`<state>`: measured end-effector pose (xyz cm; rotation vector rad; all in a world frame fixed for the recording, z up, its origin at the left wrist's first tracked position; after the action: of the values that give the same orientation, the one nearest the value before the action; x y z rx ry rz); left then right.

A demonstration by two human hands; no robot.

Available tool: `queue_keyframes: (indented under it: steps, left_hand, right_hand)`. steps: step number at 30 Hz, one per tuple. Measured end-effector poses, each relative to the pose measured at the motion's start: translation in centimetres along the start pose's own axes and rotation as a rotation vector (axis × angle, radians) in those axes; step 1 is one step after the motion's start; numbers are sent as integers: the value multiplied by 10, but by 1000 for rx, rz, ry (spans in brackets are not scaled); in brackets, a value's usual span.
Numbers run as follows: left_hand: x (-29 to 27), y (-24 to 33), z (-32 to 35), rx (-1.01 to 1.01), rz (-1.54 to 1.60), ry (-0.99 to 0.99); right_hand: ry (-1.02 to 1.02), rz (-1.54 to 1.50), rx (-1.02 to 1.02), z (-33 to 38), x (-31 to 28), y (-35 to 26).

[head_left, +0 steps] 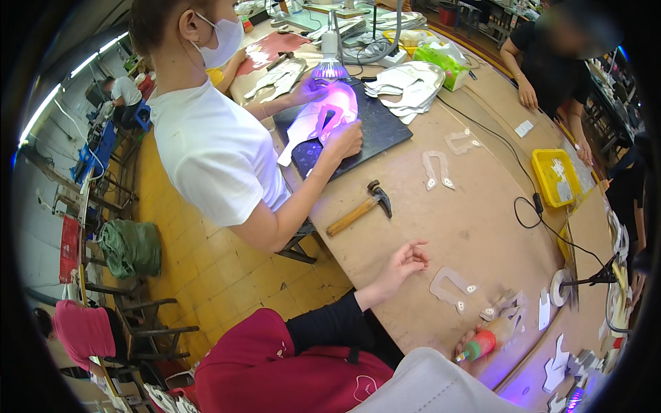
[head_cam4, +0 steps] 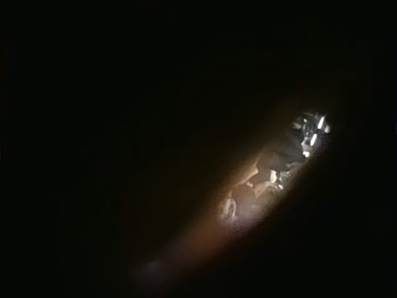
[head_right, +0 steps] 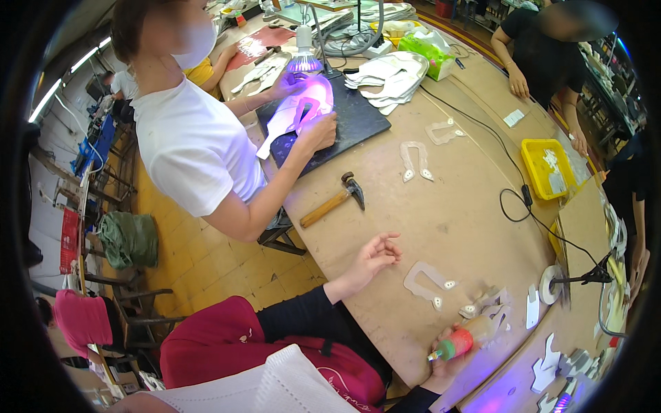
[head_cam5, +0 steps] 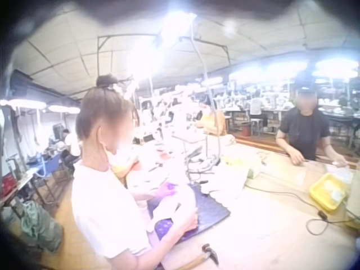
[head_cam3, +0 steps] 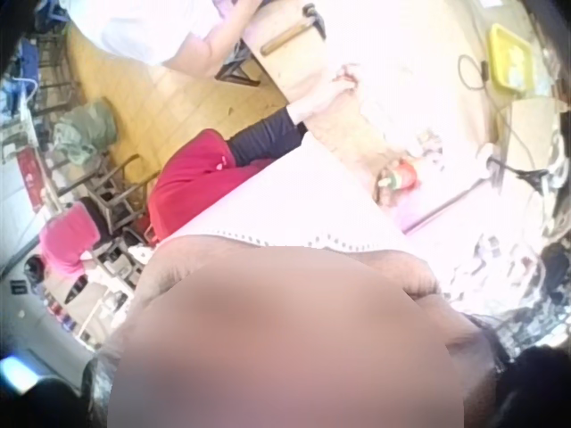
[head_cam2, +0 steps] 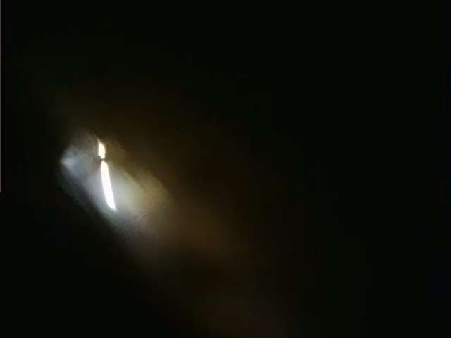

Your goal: The person applies glue from a squeeze bottle onto small white plastic parts on a workbench. They handle each part individually, apply glue along edges, and place the parts back on the table. Other workers are visible nearby performing similar tasks.

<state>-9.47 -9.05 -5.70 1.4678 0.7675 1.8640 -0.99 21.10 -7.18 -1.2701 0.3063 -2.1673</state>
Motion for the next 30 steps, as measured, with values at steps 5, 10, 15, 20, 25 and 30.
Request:
queue_keyframes:
  steps: [5,10,15,20,25,30]
  left_hand:
    - [-9,-1,-9,-108,381,-85]
    - [-10,-3,-10,-158,529,-102]
    - [-12,-8,-13,-168,473,-88]
    - [-13,-11,-13,-169,465,-81]
    - [-12,-9,-13,-161,472,-94]
    - [-13,-10,-14,-165,473,-90]
  right_hand:
    - [-2,-19,8,0,-1,0]
    - [25,-47,8,-1,1,2]
    - [-7,-13,1,0,5,2]
    - [-1,-8,-18,-1,4,1]
    - [38,13,-22,-3,0,1]
    - [-38,-3,-2,-5,-2,2]
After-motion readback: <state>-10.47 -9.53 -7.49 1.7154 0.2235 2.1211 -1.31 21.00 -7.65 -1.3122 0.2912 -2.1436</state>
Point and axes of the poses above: each hand's wrist, its own z-axis away from the middle knuckle, its own x-axis out of the palm, y = z × x, the point moved 6 cm from there along -z, towards the middle knuckle, and after that the axes turned 4 degrees about y, right-handed, at the moved point
